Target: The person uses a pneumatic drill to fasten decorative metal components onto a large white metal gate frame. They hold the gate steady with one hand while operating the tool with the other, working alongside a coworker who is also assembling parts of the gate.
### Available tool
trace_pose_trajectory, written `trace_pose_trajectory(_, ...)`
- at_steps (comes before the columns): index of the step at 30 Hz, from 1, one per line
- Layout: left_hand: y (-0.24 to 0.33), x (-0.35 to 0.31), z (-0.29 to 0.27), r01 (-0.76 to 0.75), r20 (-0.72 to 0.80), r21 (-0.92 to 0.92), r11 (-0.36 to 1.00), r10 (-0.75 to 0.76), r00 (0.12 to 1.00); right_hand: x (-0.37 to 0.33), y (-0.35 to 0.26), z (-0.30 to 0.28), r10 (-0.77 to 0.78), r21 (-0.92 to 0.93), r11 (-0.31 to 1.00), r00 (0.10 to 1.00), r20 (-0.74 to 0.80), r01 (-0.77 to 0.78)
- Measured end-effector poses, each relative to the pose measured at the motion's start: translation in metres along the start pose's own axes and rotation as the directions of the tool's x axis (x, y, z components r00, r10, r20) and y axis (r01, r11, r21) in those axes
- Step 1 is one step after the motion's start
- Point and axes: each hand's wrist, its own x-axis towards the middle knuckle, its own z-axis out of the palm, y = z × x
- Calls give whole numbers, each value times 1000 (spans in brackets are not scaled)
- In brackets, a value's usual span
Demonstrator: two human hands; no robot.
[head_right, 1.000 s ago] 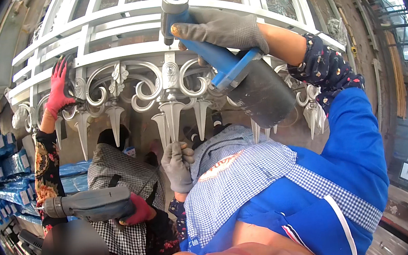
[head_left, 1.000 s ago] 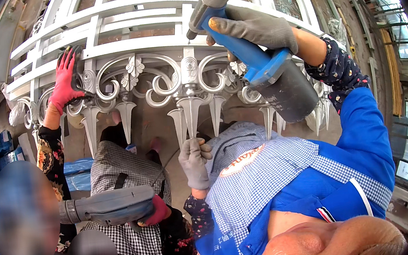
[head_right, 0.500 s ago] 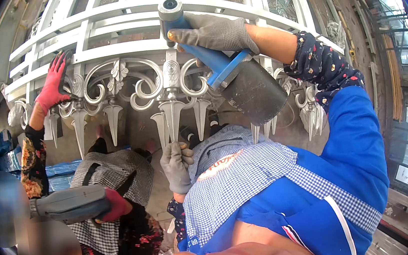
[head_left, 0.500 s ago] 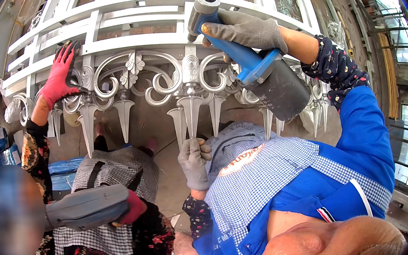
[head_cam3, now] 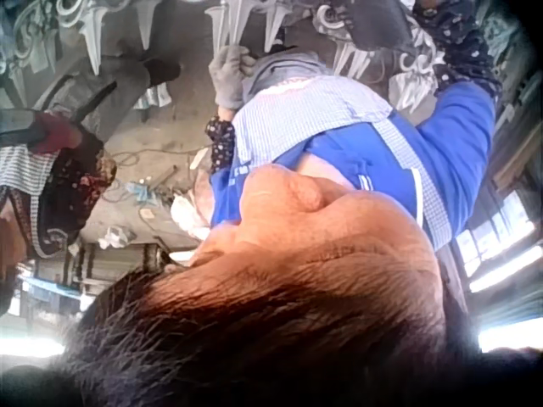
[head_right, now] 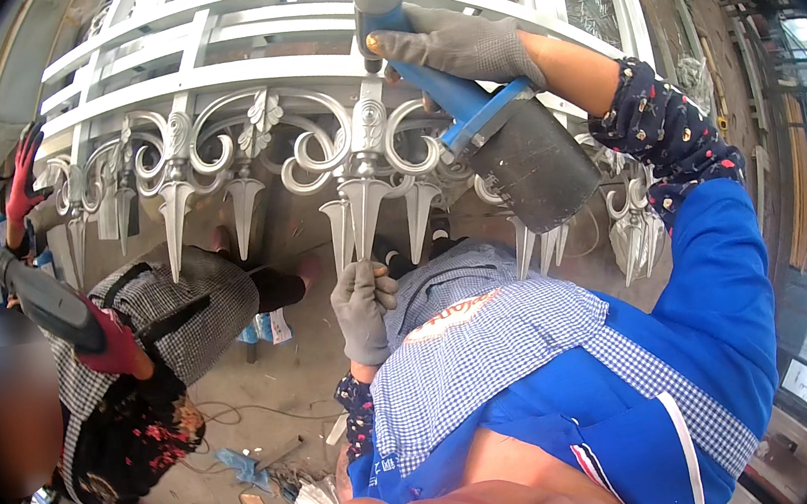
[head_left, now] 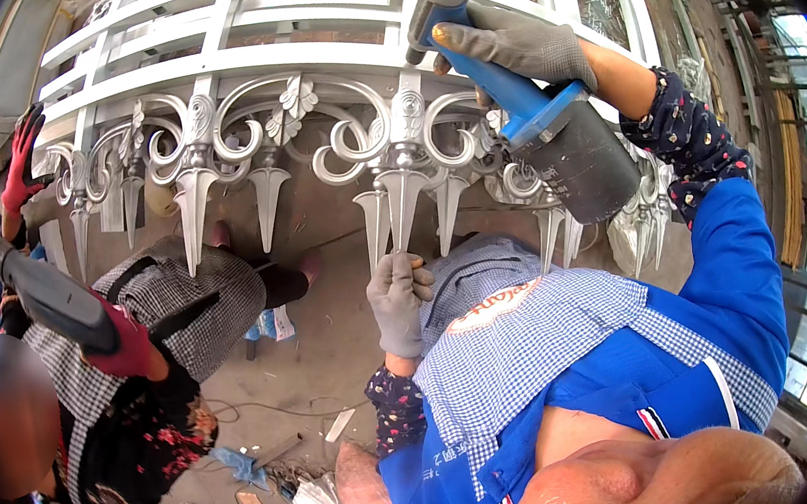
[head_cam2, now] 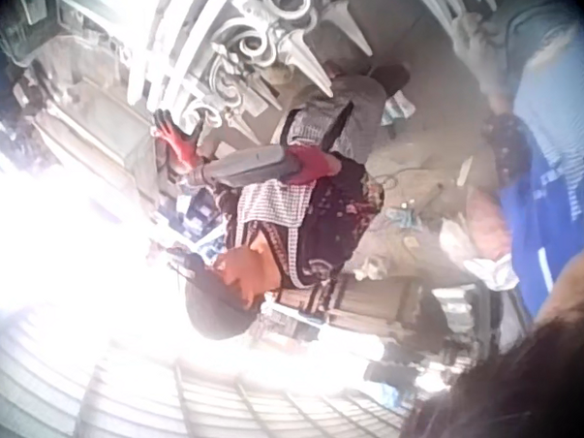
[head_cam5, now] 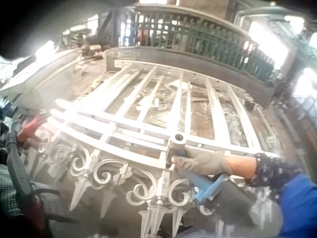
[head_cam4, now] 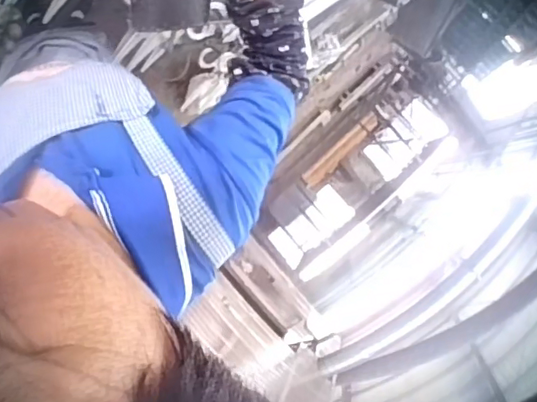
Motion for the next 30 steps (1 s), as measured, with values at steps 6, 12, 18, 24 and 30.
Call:
trace_pose_trajectory(6, 5, -1, 1, 28, -14, 60, 998, -27, 1000, 0, 5, 1, -1, -29, 1000, 1000, -18, 0)
trace_pose_trajectory(12, 4, 1, 1, 21, -7, 52, 998, -21, 1000, -3, -4, 6, 59, -59, 996, 997, -51, -62)
trace_pose_trajectory(18, 6, -2, 4, 9, 13, 48, 999, -9, 1000, -3, -4, 4, 42, -7, 999, 999, -19, -42)
trace_pose_trajectory(24, 6, -5, 3, -6, 18, 43, 999, 5, 1000, -41, -6, 2, 40, -2, 999, 999, 19, -40)
trace_pose_trajectory(30, 8, -8, 3, 22, 9, 61, 998, -23, 1000, -75, 4, 17, 145, 45, 988, 986, 88, -149)
